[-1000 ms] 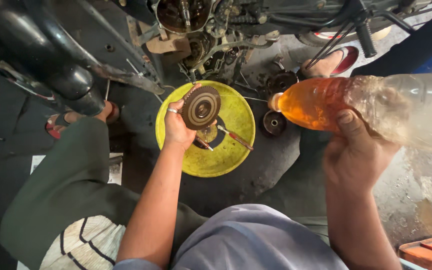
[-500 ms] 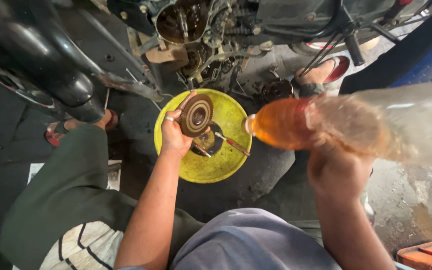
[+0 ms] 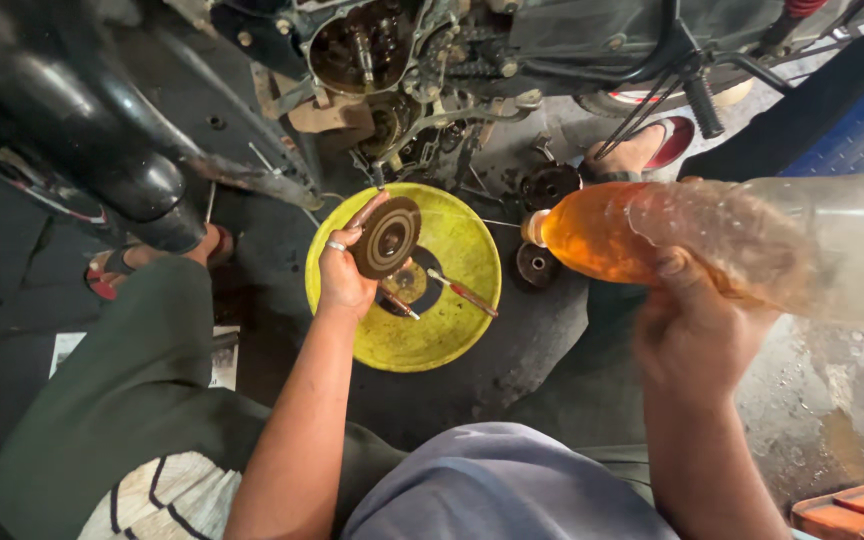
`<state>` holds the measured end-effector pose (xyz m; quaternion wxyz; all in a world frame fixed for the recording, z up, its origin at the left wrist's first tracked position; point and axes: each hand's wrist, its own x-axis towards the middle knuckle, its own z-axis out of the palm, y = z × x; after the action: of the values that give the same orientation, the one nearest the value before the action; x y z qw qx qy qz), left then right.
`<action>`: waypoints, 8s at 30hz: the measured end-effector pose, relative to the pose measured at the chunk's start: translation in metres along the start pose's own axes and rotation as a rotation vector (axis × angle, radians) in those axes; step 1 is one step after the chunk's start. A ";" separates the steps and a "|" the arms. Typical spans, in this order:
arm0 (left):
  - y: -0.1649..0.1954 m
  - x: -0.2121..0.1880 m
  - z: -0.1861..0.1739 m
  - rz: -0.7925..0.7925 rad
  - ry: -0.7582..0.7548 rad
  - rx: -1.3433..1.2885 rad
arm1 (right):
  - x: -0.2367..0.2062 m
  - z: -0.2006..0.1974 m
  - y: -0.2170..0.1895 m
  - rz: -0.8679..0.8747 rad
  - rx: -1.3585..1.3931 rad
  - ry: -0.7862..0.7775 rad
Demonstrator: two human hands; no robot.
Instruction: The person sits on the floor and cleans disassembled motorcycle engine parts. They pour an orange liquid from a plastic bottle onto small metal components and a gear, then scrub them with a toothbrush over a yellow basin. The person places cleaned parts onto a newspaper and repeats the process on additional components.
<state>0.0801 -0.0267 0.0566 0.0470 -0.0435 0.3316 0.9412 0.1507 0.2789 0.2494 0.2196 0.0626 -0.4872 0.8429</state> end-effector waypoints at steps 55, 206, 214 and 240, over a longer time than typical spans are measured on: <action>-0.001 -0.001 0.001 -0.200 -0.001 -0.211 | -0.009 -0.007 0.019 -0.046 0.020 -0.154; -0.025 0.005 -0.014 -0.080 0.219 0.054 | -0.010 0.011 0.022 -0.094 -0.086 -0.071; -0.031 0.005 -0.009 -0.204 0.170 -0.073 | -0.018 0.026 0.006 -0.156 -0.208 -0.074; -0.036 0.013 -0.022 -0.084 0.360 0.041 | -0.003 0.011 0.004 -0.175 -0.147 -0.087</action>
<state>0.0726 -0.0117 0.0155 0.0269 -0.2242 0.3517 0.9085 0.1505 0.2672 0.2507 0.2749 0.1252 -0.5494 0.7791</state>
